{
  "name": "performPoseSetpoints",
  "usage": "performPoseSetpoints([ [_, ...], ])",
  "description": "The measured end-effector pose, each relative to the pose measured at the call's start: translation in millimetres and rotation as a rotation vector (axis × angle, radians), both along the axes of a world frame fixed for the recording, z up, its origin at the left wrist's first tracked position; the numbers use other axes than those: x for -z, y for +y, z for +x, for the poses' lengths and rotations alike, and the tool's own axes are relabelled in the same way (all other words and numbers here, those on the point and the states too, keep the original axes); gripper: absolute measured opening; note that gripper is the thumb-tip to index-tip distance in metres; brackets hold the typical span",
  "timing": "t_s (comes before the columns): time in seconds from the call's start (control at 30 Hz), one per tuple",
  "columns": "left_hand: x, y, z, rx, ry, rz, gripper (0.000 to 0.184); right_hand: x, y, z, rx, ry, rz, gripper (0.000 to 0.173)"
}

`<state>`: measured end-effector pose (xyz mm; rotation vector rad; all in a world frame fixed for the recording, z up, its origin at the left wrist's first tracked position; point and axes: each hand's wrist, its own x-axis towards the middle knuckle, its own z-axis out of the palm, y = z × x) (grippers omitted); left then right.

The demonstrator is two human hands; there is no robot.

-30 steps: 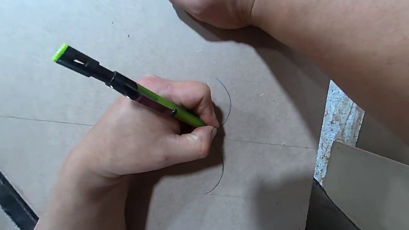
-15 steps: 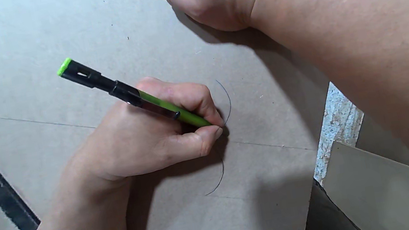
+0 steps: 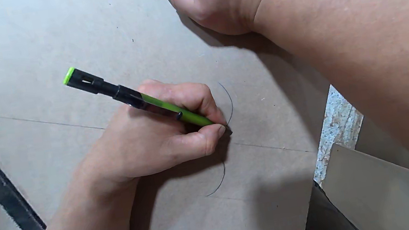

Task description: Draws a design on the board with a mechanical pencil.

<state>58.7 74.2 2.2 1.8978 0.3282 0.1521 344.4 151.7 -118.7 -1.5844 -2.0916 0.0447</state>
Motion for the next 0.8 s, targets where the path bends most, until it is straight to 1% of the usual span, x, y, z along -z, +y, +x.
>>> performPoseSetpoints([
  [0.1,0.0,-0.7,0.6,0.000,0.002,0.017,0.004,0.2,0.2,-1.3,-0.002,0.007,0.024,0.048],
  [0.23,-2.5,-5.4,1.1,-0.065,0.021,0.016,0.005,2.0,0.9,0.5,-0.011,0.011,-0.001,0.048],
  [0.3,-0.7,-2.8,-0.2,-0.055,0.018,0.011,0.006,5.4,2.3,1.2,-0.028,0.013,0.047,0.048],
  [0.37,0.8,-1.0,-0.1,-0.029,0.002,0.012,0.005,0.1,-1.9,-3.1,0.012,-0.041,0.055,0.047],
  [0.4,0.3,-0.9,0.5,-0.018,-0.001,0.017,0.005,-11.0,-7.6,-9.9,0.064,-0.102,-0.004,0.047],
  [0.43,-1.1,-1.7,1.6,-0.015,0.002,0.022,0.005,-31.2,-15.2,-20.1,0.127,-0.175,-0.163,0.045],
  [0.47,-2.1,-2.7,2.3,-0.022,0.008,0.025,0.005,-55.2,-18.9,-28.9,0.162,-0.205,-0.401,0.043],
  [0.5,-2.3,-4.1,2.6,-0.040,0.012,0.023,0.005,-31.5,-14.3,-19.6,0.126,-0.184,-0.172,0.046],
  [0.53,-1.8,-5.8,2.7,-0.065,0.012,0.019,0.006,-13.6,-6.9,-8.9,0.064,-0.124,-0.038,0.048],
  [0.6,-0.8,-8.5,3.1,-0.115,0.009,0.031,0.006,-2.7,1.0,1.1,-0.001,-0.082,-0.009,0.051],
  [0.67,-0.9,-9.5,3.6,-0.139,0.012,0.042,0.005,-5.7,-2.3,-2.4,0.007,-0.084,0.002,0.054],
  [0.7,-0.8,-9.2,3.7,-0.134,0.012,0.040,0.005,-17.3,-10.4,-9.8,0.032,-0.102,-0.020,0.056],
  [0.73,-0.5,-8.7,3.8,-0.125,0.005,0.029,0.005,-42.2,-23.8,-22.6,0.068,-0.129,-0.120,0.056],
  [0.77,-0.5,-8.4,3.8,-0.116,0.002,0.020,0.005,-79.1,-38.6,-39.5,0.105,-0.133,-0.324,0.056],
  [0.8,-0.9,-8.6,3.8,-0.112,0.003,0.020,0.005,-103.4,-46.4,-52.1,0.146,-0.126,-0.462,0.056],
])
